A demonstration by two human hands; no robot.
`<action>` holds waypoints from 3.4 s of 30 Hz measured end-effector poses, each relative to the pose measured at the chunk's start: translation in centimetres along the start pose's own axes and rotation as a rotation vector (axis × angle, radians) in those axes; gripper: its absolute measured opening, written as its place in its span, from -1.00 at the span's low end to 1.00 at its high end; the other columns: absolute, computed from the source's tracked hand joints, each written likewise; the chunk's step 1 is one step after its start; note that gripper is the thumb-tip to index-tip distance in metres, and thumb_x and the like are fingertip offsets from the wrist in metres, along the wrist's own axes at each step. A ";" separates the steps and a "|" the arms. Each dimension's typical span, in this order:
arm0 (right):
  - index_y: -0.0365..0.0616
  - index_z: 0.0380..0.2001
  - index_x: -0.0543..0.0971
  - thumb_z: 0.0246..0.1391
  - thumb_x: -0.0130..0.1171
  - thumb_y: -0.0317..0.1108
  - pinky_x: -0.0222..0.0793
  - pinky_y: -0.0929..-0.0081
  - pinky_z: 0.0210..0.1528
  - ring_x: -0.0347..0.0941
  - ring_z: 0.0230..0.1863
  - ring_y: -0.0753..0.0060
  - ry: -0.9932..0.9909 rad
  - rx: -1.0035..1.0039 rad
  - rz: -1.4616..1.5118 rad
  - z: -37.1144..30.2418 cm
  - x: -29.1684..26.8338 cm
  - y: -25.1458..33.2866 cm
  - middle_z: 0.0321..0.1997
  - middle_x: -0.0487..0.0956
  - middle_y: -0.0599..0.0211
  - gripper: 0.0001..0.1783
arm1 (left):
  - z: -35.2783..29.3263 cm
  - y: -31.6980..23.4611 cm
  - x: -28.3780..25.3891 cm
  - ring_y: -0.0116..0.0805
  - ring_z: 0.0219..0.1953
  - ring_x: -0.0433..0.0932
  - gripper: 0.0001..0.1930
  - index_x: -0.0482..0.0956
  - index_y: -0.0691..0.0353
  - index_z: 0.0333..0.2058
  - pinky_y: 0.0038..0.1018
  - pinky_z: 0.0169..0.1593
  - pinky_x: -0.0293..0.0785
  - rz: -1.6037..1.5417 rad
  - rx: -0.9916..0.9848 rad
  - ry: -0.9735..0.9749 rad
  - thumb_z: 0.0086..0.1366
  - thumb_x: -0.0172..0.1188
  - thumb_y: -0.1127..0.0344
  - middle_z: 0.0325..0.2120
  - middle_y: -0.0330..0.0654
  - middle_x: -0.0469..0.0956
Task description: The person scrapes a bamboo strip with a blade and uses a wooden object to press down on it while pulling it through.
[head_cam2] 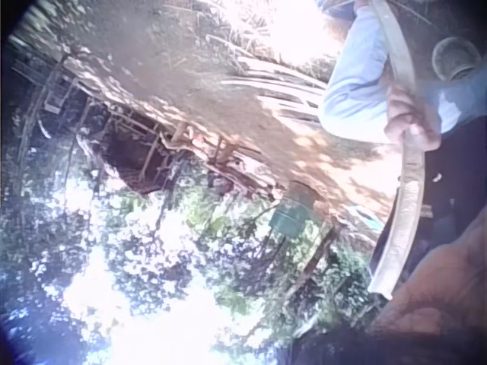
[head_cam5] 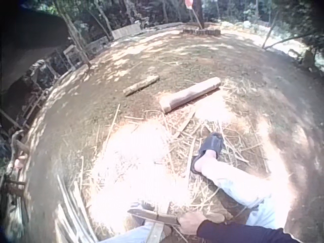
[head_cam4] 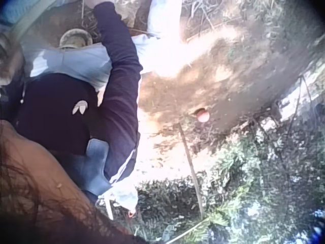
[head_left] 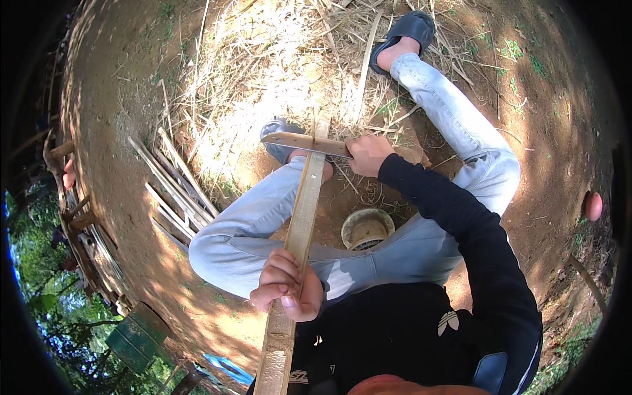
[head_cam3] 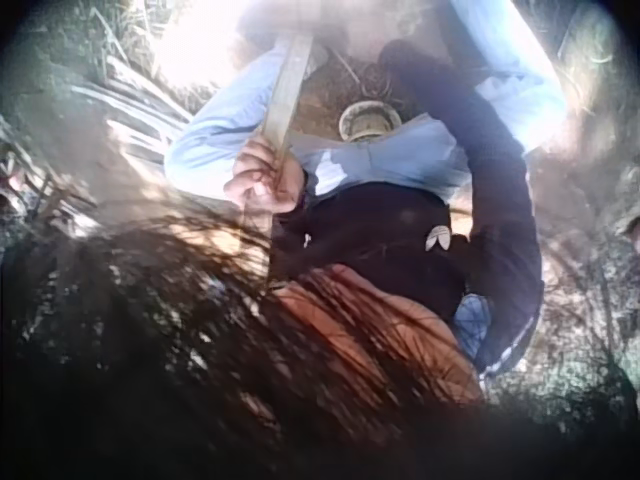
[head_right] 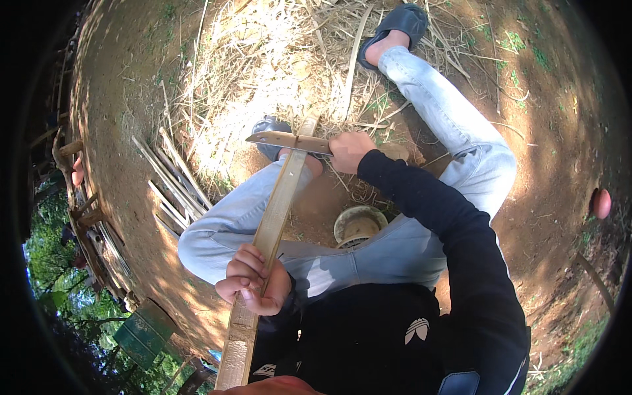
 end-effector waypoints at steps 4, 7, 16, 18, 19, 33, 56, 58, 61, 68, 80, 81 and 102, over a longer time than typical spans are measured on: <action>-0.16 -0.27 0.56 -0.09 0.13 -0.28 0.48 0.07 -0.29 0.57 -0.35 -0.02 0.027 -0.136 0.221 -4.2 -1.7 4.6 -0.48 0.60 0.08 -0.72 | -1.1 0.1 0.6 -0.51 -0.70 0.13 -0.85 0.23 0.23 -0.43 -0.45 -0.49 0.16 0.016 -0.011 0.044 0.21 -0.01 0.33 -0.73 -0.30 0.13; -0.17 -0.33 0.61 -0.07 0.09 -0.25 0.48 0.06 -0.29 0.57 -0.36 -0.02 0.020 0.105 0.202 -1.2 2.9 -2.6 -0.43 0.60 0.00 -0.73 | -1.0 0.5 1.3 -0.51 -0.70 0.14 -0.85 0.23 0.23 -0.43 -0.45 -0.49 0.16 0.016 -0.010 0.060 0.21 0.00 0.33 -0.73 -0.30 0.14; -0.15 -0.32 0.63 -0.02 0.06 -0.20 0.47 0.04 -0.18 0.56 -0.30 -0.10 0.062 0.030 0.249 -2.8 1.4 0.8 -0.42 0.60 -0.07 -0.70 | -1.1 0.2 1.0 -0.49 -0.69 0.17 -0.86 0.24 0.23 -0.41 -0.47 -0.49 0.17 -0.012 -0.007 0.057 0.20 0.02 0.35 -0.71 -0.30 0.17; -0.16 -0.32 0.63 0.01 0.06 -0.18 0.47 0.05 -0.17 0.57 -0.28 -0.09 0.066 0.275 0.196 -0.5 2.4 -4.1 -0.38 0.61 -0.07 -0.69 | -0.8 0.6 2.7 -0.48 -0.68 0.18 -0.85 0.25 0.23 -0.41 -0.47 -0.49 0.17 -0.030 -0.009 0.128 0.21 0.02 0.34 -0.71 -0.30 0.17; -0.16 -0.33 0.63 0.02 0.05 -0.17 0.47 0.07 -0.15 0.58 -0.25 -0.08 0.083 0.431 0.227 0.5 2.7 -6.8 -0.33 0.62 -0.06 -0.68 | -0.9 0.4 2.8 -0.48 -0.67 0.20 -0.85 0.25 0.23 -0.40 -0.47 -0.51 0.15 -0.009 -0.007 0.145 0.21 0.03 0.33 -0.71 -0.29 0.19; -0.19 -0.28 0.63 0.05 0.06 -0.16 0.46 0.07 -0.11 0.56 -0.20 -0.08 0.152 0.322 0.184 1.5 2.2 -6.7 -0.30 0.61 -0.06 -0.66 | -0.2 0.8 0.2 -0.49 -0.69 0.17 -0.75 0.22 0.21 -0.38 -0.47 -0.51 0.14 -0.028 -0.047 0.085 0.35 0.00 0.17 -0.71 -0.31 0.17; -0.22 -0.30 0.49 0.22 0.03 -0.11 0.37 0.34 -0.69 0.39 -0.75 0.37 0.292 0.648 0.995 -1.5 7.2 -8.8 -0.68 0.42 0.25 -0.66 | 19.3 7.0 -6.1 -0.34 -0.36 0.52 -0.91 0.38 0.26 -0.30 -0.40 -0.17 0.44 -0.212 -0.557 0.125 0.23 0.05 0.43 -0.45 -0.15 0.44; -0.14 -0.22 0.54 0.23 0.03 -0.06 0.39 0.34 -0.68 0.41 -0.73 0.37 0.320 0.648 0.900 -1.8 6.9 -9.2 -0.67 0.44 0.26 -0.65 | 19.5 6.4 -6.0 -0.33 -0.41 0.53 -0.85 0.37 0.29 -0.31 -0.38 -0.26 0.47 -0.356 -0.505 0.122 0.11 0.07 0.47 -0.46 -0.14 0.44; -0.14 -0.23 0.54 0.24 0.02 -0.02 0.41 0.33 -0.67 0.43 -0.72 0.34 0.269 0.754 0.832 -3.2 6.7 -12.7 -0.67 0.44 0.25 -0.62 | 17.7 8.1 -5.3 -0.35 -0.52 0.52 -0.85 0.38 0.32 -0.36 -0.41 -0.38 0.49 -0.333 -0.375 0.071 0.07 0.11 0.48 -0.51 -0.16 0.44; -0.34 -0.32 0.47 0.18 0.15 -0.15 0.44 0.25 -0.69 0.47 -0.73 0.25 0.248 0.757 0.781 -2.6 8.4 -11.5 -0.70 0.45 0.18 -0.62 | 15.8 7.6 -6.7 -0.37 -0.50 0.53 -0.74 0.40 0.36 -0.27 -0.44 -0.38 0.52 -0.532 -0.318 0.055 0.22 0.16 0.27 -0.52 -0.14 0.46; -0.34 -0.36 0.44 0.18 0.13 -0.15 0.43 0.27 -0.66 0.48 -0.72 0.26 0.243 0.695 0.711 -2.5 9.4 -11.3 -0.69 0.48 0.17 -0.62 | 17.4 6.7 -6.0 -0.16 -0.16 0.54 -0.41 0.11 0.28 0.18 -0.20 -0.06 0.50 -0.287 -0.352 0.080 0.43 -0.16 -0.10 -0.21 0.04 0.50; -0.35 -0.33 0.45 0.18 0.11 -0.16 0.44 0.26 -0.65 0.48 -0.72 0.25 0.247 0.676 0.702 -2.4 9.6 -11.3 -0.69 0.48 0.17 -0.63 | 17.3 6.9 -6.4 -0.14 -0.13 0.53 -0.37 0.07 0.28 0.20 -0.17 -0.03 0.49 -0.345 -0.326 0.112 0.41 -0.14 -0.12 -0.17 0.04 0.49; -0.34 -0.23 0.47 0.21 0.07 -0.12 0.40 0.36 -0.68 0.48 -0.72 0.37 0.282 0.756 0.607 -2.6 8.7 -10.6 -0.66 0.51 0.23 -0.60 | 16.4 -1.1 -8.7 -0.11 0.17 0.40 -0.42 0.12 0.37 0.24 -0.27 0.17 0.41 0.044 -0.567 0.074 0.47 -0.21 0.01 0.15 0.12 0.32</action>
Point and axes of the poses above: each hand's wrist, its own z-axis towards the middle knuckle, its own x-axis out of the palm, y = z × x, the point moved 4 cm from there along z, towards the middle knuckle
